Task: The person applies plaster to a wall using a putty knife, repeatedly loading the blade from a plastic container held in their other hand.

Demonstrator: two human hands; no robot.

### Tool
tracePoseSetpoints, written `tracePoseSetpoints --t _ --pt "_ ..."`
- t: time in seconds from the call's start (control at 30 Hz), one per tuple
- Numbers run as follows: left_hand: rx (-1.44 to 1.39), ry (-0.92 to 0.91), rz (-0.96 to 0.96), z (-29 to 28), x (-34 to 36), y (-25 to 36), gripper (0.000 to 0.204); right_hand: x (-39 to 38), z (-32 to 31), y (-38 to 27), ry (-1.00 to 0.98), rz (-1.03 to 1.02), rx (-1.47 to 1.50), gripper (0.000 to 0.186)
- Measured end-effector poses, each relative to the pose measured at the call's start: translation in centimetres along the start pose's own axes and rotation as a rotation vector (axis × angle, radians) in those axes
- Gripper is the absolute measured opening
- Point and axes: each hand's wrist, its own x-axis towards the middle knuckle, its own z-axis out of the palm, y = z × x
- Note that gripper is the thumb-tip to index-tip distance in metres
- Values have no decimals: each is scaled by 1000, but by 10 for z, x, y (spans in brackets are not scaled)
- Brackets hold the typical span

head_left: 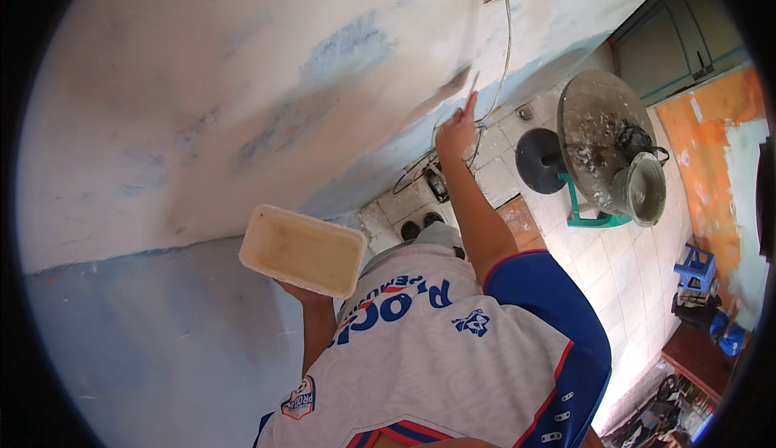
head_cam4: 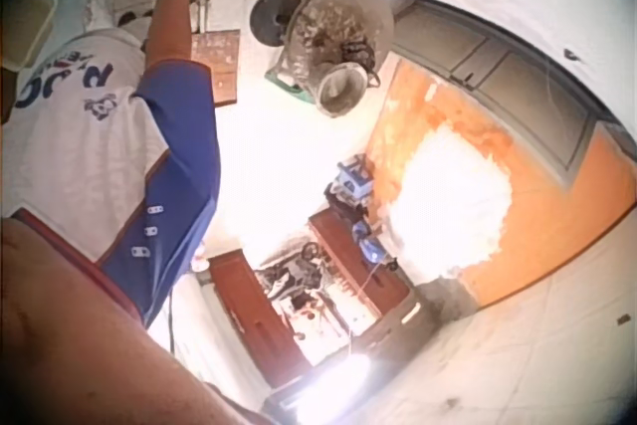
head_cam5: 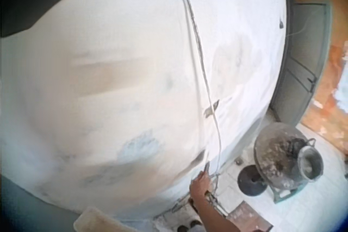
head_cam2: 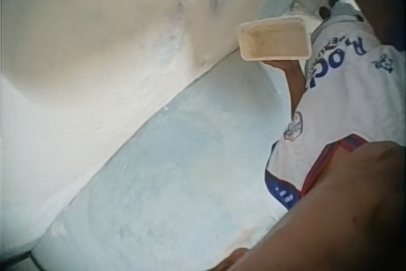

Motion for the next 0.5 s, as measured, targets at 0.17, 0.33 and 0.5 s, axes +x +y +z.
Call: tracePoseSetpoints --t 0.17,0.33,0.5 --pt "16 -17 -12 -17 7 -1 67 -34 45 29 94 -572 12 63" --pt "21 12 -65 9 6 6 64 -45 31 65 137 -365 -73 63" --pt "55 -3 -89 -7 6 15 64 19 31 37 183 -275 -45 66"
